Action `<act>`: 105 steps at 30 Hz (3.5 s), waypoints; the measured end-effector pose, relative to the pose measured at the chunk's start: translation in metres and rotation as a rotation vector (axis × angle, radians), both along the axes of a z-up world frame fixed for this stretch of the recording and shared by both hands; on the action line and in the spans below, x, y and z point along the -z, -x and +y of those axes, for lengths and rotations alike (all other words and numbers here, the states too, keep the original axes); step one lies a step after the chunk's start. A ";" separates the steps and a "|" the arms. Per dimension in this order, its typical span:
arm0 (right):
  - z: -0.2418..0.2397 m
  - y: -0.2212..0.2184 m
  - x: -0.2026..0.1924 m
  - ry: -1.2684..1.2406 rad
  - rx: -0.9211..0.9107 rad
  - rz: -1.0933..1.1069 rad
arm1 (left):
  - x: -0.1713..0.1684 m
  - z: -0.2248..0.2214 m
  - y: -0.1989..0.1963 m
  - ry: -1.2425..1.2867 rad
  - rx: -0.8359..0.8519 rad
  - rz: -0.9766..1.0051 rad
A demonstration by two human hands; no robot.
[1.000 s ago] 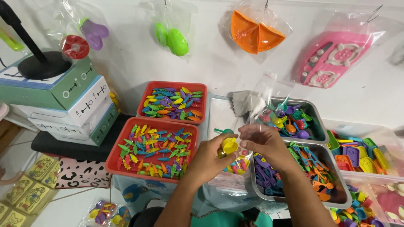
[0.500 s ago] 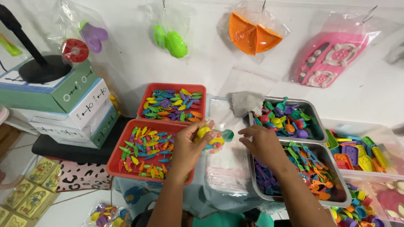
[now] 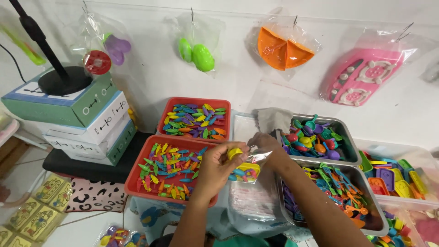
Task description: Packing small colorful plastic toy pieces into clear plastic bags from sorting trays.
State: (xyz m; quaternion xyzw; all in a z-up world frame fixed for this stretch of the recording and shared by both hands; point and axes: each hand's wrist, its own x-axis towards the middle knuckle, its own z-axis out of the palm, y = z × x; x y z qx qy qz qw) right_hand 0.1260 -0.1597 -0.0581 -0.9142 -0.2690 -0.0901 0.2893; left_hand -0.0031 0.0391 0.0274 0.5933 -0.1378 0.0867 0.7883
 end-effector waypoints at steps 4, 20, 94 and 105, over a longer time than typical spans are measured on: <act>-0.033 0.028 -0.069 -0.044 0.020 0.125 | 0.001 0.002 0.000 -0.045 0.028 0.022; -0.139 0.128 -0.154 -0.950 0.160 -0.442 | -0.014 -0.041 0.008 -0.449 0.128 0.212; -0.068 0.084 -0.056 -0.929 -0.064 0.345 | 0.042 -0.033 -0.013 0.184 0.066 0.063; -0.073 0.080 -0.052 -0.931 -0.023 0.367 | 0.033 -0.031 -0.011 0.158 -0.005 0.052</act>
